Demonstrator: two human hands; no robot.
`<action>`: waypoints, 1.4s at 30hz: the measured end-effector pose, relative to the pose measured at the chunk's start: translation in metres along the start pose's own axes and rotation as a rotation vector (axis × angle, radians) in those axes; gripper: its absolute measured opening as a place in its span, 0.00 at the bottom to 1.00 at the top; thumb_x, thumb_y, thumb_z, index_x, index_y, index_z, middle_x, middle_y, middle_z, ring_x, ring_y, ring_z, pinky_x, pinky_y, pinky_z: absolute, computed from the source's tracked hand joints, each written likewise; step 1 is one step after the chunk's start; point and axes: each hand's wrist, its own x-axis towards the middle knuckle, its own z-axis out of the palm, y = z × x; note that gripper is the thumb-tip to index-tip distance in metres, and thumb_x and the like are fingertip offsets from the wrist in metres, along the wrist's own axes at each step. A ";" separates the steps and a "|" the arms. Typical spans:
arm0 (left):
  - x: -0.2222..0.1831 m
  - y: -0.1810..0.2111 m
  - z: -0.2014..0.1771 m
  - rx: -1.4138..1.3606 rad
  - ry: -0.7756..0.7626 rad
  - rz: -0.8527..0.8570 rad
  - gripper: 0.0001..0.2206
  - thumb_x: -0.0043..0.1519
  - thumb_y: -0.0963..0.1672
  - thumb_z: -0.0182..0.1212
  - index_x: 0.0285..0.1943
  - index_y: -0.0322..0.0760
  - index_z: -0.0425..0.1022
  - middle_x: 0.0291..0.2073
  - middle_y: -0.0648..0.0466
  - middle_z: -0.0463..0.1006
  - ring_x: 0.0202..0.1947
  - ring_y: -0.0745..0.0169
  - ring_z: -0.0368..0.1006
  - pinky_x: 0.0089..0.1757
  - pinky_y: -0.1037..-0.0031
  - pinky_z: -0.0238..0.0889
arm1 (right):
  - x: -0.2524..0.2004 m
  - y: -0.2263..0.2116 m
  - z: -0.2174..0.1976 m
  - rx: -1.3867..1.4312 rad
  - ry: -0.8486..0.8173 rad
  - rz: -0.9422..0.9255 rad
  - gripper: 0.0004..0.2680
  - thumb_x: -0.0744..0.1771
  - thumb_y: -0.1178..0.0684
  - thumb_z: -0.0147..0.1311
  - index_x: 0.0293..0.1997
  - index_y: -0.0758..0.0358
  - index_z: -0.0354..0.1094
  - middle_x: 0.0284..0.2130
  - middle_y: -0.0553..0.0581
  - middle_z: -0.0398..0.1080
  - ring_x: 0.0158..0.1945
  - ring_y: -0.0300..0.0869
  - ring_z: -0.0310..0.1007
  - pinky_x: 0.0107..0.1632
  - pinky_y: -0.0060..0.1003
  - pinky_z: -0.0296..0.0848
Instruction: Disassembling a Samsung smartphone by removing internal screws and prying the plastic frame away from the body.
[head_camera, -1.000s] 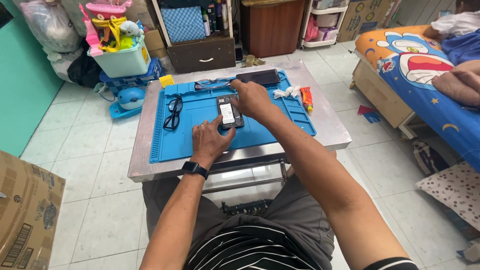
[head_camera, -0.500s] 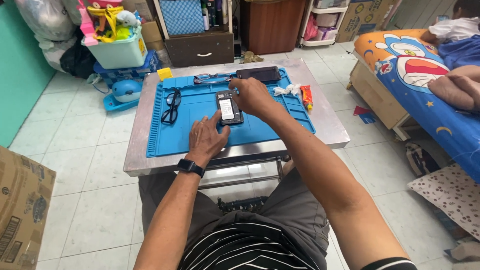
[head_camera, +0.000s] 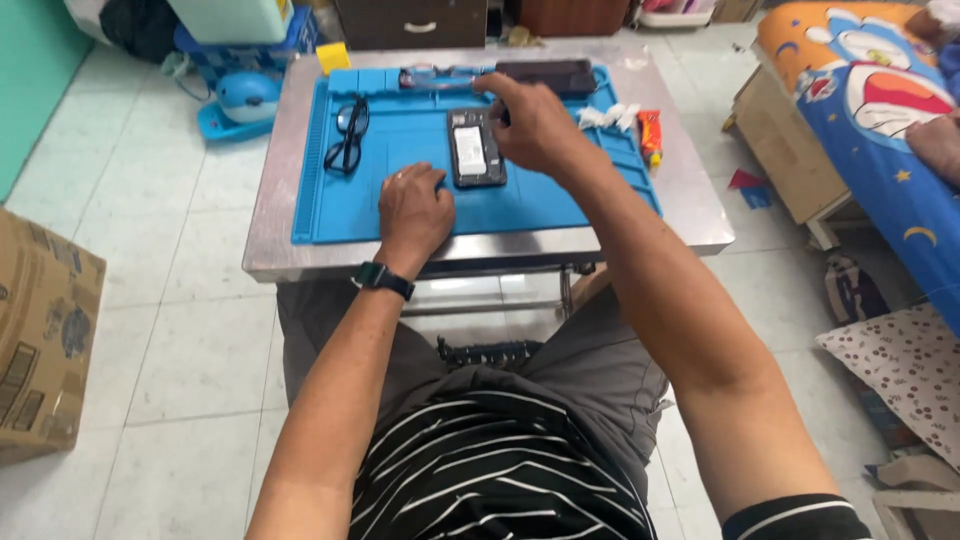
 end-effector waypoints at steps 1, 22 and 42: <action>-0.002 0.003 -0.004 0.000 -0.010 -0.010 0.19 0.60 0.43 0.52 0.55 0.32 0.85 0.59 0.38 0.80 0.63 0.38 0.71 0.61 0.43 0.57 | 0.002 0.011 0.010 0.008 -0.010 0.004 0.19 0.66 0.65 0.50 0.66 0.61 0.68 0.32 0.60 0.78 0.32 0.58 0.75 0.34 0.54 0.68; -0.008 0.014 -0.014 0.015 0.056 0.159 0.13 0.61 0.42 0.51 0.38 0.37 0.85 0.42 0.51 0.83 0.46 0.49 0.74 0.51 0.52 0.62 | -0.010 0.004 0.009 -0.138 0.132 0.013 0.12 0.70 0.58 0.66 0.59 0.63 0.72 0.44 0.68 0.80 0.39 0.58 0.81 0.31 0.53 0.76; -0.007 0.015 -0.018 0.006 0.001 0.113 0.14 0.63 0.43 0.54 0.45 0.38 0.87 0.50 0.46 0.84 0.54 0.47 0.75 0.55 0.52 0.60 | -0.013 0.011 0.014 -0.182 0.265 -0.055 0.06 0.72 0.59 0.53 0.54 0.58 0.73 0.33 0.58 0.80 0.27 0.49 0.75 0.26 0.47 0.61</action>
